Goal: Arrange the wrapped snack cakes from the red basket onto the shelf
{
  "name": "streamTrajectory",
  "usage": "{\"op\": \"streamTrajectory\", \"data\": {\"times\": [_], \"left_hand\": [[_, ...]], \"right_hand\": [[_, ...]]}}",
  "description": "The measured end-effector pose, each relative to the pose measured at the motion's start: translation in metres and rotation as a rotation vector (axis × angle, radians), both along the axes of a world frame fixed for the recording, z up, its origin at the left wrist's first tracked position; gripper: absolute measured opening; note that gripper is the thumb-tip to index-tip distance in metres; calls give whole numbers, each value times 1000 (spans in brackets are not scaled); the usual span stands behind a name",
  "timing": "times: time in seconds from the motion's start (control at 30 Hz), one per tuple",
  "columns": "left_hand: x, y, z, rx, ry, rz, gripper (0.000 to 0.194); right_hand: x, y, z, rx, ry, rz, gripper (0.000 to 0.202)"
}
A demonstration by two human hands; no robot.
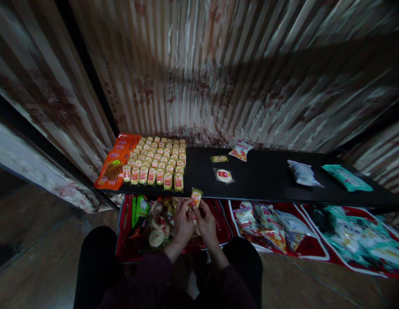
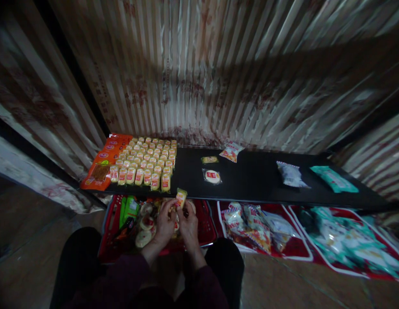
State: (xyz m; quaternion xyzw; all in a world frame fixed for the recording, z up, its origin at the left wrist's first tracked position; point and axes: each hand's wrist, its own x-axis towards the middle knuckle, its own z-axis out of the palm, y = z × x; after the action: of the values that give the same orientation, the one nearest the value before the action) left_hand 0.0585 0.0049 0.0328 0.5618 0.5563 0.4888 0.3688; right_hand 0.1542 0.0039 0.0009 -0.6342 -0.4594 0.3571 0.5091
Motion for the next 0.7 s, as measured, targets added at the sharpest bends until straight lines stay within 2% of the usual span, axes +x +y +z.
{"op": "streamTrajectory", "data": {"times": [0.13, 0.37, 0.53, 0.7], "left_hand": [[2, 8, 1, -20, 65, 20, 41], [7, 22, 1, -21, 96, 32, 43], [11, 33, 0, -20, 92, 39, 45], [15, 45, 2, -5, 113, 53, 45]], "right_hand": [[2, 11, -1, 41, 22, -1, 47], [5, 28, 11, 41, -11, -8, 43], [11, 42, 4, 71, -85, -52, 43], [17, 55, -2, 68, -92, -37, 44]]}}
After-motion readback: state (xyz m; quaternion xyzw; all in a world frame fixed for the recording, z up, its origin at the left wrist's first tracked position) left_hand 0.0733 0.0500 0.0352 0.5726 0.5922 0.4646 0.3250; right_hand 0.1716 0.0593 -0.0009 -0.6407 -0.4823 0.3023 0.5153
